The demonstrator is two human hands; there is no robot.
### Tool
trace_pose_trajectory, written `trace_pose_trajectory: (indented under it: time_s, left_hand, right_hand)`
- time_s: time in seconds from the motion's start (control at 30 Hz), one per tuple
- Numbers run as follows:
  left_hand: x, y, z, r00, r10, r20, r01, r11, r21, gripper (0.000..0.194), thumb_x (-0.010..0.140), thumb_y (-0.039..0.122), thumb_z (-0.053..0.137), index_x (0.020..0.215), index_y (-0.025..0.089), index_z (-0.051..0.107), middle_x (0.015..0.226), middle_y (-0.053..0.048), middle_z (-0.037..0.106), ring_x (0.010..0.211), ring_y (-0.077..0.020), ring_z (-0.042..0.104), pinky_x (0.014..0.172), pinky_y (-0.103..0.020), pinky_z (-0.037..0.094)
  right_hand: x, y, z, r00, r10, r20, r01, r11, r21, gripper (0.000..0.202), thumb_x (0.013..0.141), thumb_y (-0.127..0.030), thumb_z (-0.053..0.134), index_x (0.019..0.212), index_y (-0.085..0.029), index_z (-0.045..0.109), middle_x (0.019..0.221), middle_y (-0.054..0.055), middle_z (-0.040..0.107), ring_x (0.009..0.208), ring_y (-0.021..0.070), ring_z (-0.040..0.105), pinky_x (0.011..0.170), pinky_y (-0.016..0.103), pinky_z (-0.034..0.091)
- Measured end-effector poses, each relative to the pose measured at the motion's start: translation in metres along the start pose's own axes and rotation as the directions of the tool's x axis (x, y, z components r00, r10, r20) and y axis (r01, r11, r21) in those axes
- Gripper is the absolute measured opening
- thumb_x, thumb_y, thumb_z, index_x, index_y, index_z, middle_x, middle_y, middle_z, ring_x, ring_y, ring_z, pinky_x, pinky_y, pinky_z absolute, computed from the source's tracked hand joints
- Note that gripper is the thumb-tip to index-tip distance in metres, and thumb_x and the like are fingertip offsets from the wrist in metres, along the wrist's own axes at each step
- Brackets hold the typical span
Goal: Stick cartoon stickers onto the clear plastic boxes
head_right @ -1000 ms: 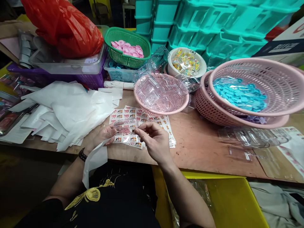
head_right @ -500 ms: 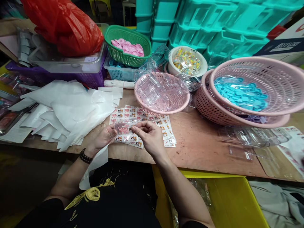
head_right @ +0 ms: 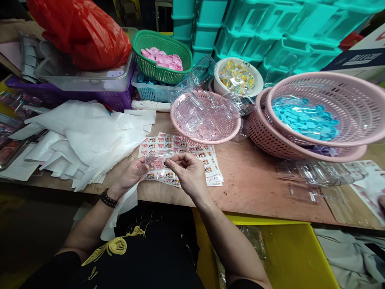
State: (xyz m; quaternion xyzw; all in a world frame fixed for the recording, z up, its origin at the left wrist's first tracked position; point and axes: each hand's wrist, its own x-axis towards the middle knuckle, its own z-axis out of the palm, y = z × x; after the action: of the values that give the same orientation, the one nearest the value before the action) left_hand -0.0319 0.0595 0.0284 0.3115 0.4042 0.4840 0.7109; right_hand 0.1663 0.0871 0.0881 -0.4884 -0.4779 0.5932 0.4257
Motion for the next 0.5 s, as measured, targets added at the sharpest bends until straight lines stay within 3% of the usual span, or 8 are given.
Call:
trace_pose_trajectory:
  time_s: [0.33,0.5]
  left_hand:
    - [0.0033,-0.0073,-0.0075,1.000,-0.002,0.007,0.002,1.000,-0.002,0.063,0.062,0.049,0.092,0.109,0.015,0.070,0.098,-0.008,0.075,0.098,-0.0221,0.069,0.098,-0.036,0.048]
    - [0.0028,-0.0079,-0.0065,1.000,0.015,-0.011,-0.015,1.000,0.011,0.060,0.062,0.047,0.092,0.108,0.016,0.069,0.102,-0.008,0.075,0.104,-0.0236,0.068,0.099,-0.036,0.047]
  right_hand:
    - [0.0019,0.0013,0.0027,0.999,0.000,-0.037,0.000,1.000,-0.001,0.045,0.054,-0.054,0.092,0.068,-0.019,0.068,0.066,0.002,0.071,0.059,0.0128,0.062,0.057,0.027,0.052]
    - [0.0013,0.0049,0.0034,0.999,-0.029,-0.034,0.027,0.998,-0.049,0.042,0.060,-0.053,0.089,0.070,-0.019,0.068,0.065,0.001,0.068,0.056,0.0122,0.059,0.053,0.027,0.049]
